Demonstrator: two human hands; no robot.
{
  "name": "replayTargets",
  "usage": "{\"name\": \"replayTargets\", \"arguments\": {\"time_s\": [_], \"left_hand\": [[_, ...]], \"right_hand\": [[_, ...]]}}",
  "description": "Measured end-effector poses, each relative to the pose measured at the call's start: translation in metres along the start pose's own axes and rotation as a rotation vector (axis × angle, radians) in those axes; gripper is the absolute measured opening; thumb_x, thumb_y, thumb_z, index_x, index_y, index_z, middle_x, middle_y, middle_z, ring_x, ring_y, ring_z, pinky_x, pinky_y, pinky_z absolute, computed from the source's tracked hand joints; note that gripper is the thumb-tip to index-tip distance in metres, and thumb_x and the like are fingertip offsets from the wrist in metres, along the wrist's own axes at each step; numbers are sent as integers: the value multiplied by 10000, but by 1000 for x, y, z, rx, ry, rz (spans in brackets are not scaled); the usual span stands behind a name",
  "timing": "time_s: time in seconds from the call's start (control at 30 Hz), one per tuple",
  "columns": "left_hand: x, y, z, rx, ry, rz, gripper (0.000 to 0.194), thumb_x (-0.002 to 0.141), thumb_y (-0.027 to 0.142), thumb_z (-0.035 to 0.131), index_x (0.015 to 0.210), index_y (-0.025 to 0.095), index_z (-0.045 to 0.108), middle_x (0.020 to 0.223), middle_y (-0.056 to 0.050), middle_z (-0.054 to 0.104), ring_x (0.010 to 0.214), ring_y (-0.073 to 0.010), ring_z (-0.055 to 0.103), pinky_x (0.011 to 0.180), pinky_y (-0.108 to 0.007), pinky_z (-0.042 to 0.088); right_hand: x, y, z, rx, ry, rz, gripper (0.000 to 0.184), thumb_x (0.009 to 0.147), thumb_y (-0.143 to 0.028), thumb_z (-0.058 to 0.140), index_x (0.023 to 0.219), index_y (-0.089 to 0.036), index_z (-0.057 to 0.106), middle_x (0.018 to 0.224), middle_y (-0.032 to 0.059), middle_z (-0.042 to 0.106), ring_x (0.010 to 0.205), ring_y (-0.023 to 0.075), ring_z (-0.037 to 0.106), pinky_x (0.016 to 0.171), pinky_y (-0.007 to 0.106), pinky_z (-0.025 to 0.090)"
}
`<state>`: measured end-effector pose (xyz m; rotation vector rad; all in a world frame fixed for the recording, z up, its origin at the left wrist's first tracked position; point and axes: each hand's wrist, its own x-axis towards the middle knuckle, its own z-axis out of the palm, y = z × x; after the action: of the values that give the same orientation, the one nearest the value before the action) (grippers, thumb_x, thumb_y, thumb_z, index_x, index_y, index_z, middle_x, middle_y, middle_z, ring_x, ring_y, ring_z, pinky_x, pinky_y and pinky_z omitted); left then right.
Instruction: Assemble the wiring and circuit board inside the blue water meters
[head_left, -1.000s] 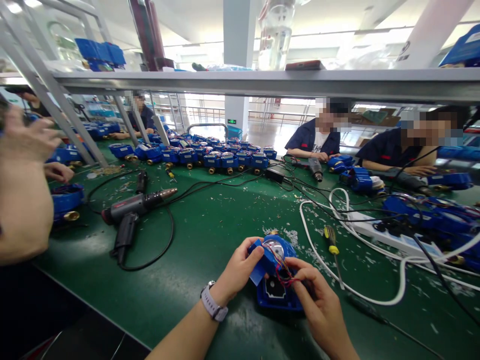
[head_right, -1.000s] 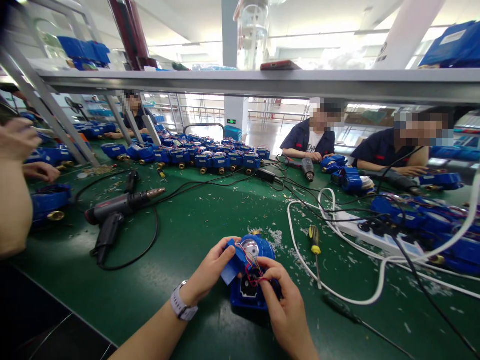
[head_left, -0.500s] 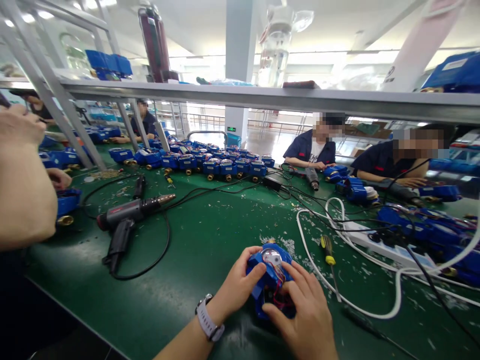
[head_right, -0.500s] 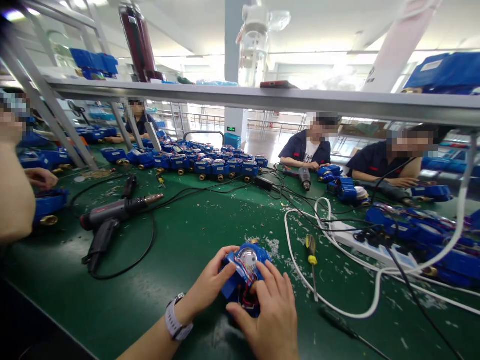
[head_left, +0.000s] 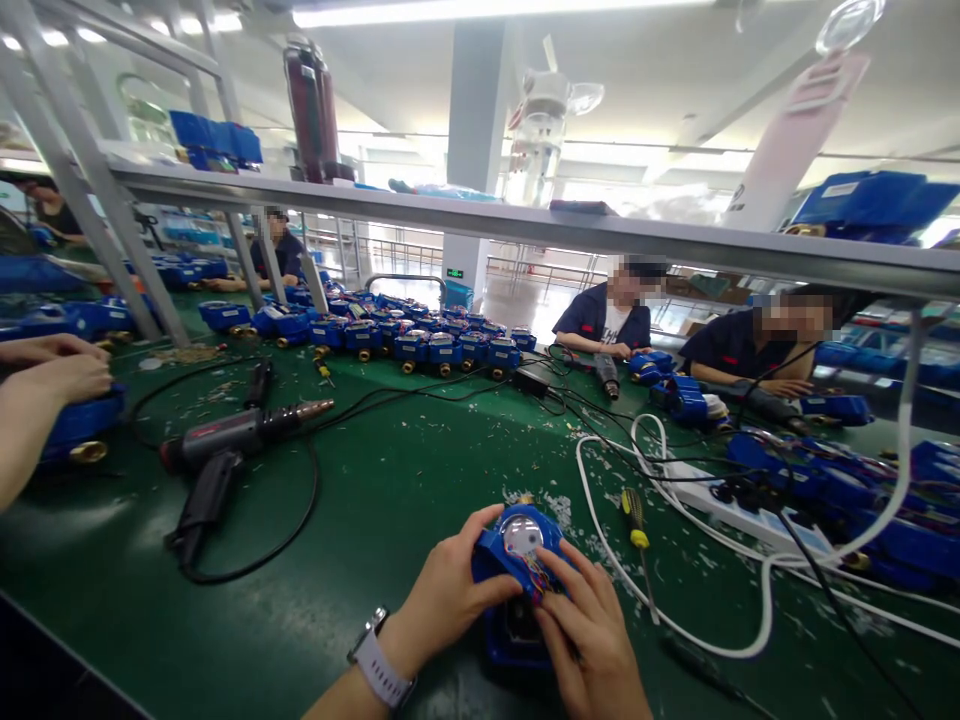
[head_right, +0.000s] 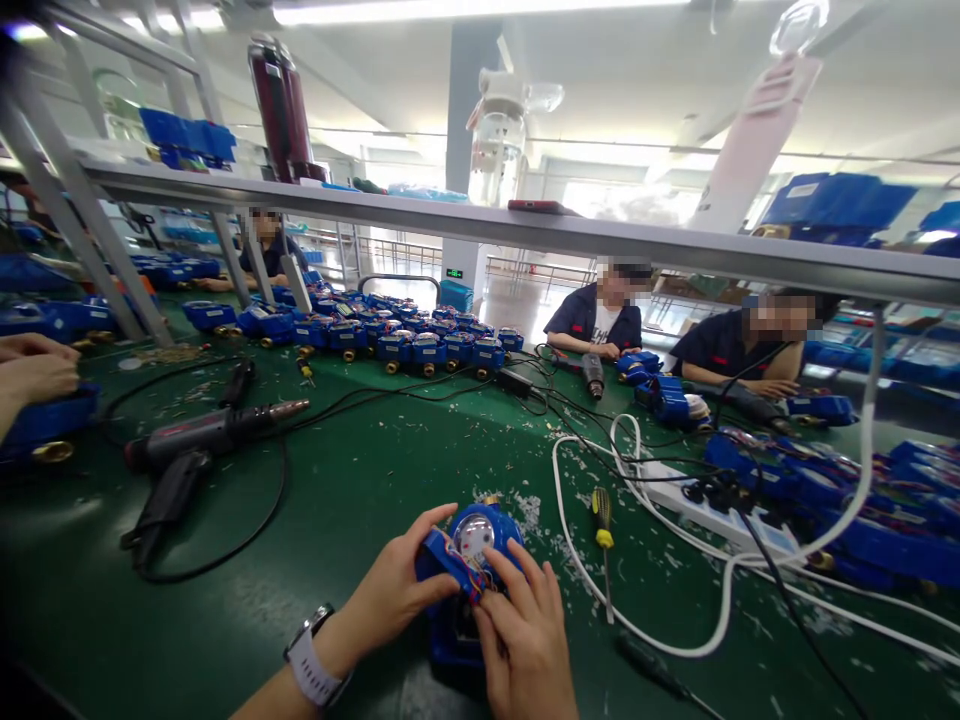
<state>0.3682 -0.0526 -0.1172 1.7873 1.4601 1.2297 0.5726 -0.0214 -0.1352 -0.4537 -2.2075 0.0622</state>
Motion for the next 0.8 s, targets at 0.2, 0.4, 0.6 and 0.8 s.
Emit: {"name": "replayTargets", "arguments": {"time_s": [0.2,0.4,0.6,0.8], "left_hand": [[2,-2,-6,106,-32,-51,627,709,534,726,1242,250,558,1023,8,642,866,-177,584,773,-258,402],[5,-1,-5,134,-16,-87,489,723,553,700,1070,219,613,802,29,621,706,-143,529,645,-250,348],[4,-2,-6,139,-21,-102,439,740,554,677,981,195,602,817,18,624,723,-149,540,656,-253,350],[3,4,-10,217,-25,-136,437,737,574,665,961,204,601,794,17,616,712,-160,533,629,-253,330]], "right_hand": [[-1,2,-4,140,-41,40,312,1042,-150,299,983,-177,604,1346,78,333,1238,392,232,916,682,247],[4,-4,-11,85,74,6,247,1064,-132,347,1045,-182,588,1312,74,378,1213,361,297,970,564,183],[8,-6,-13,-13,152,-65,298,1193,-207,289,1070,-171,558,1263,90,428,1173,344,363,990,520,179],[7,-7,-14,97,148,-25,352,1229,-282,292,1068,-171,585,1257,83,436,1193,347,339,979,493,220]]}}
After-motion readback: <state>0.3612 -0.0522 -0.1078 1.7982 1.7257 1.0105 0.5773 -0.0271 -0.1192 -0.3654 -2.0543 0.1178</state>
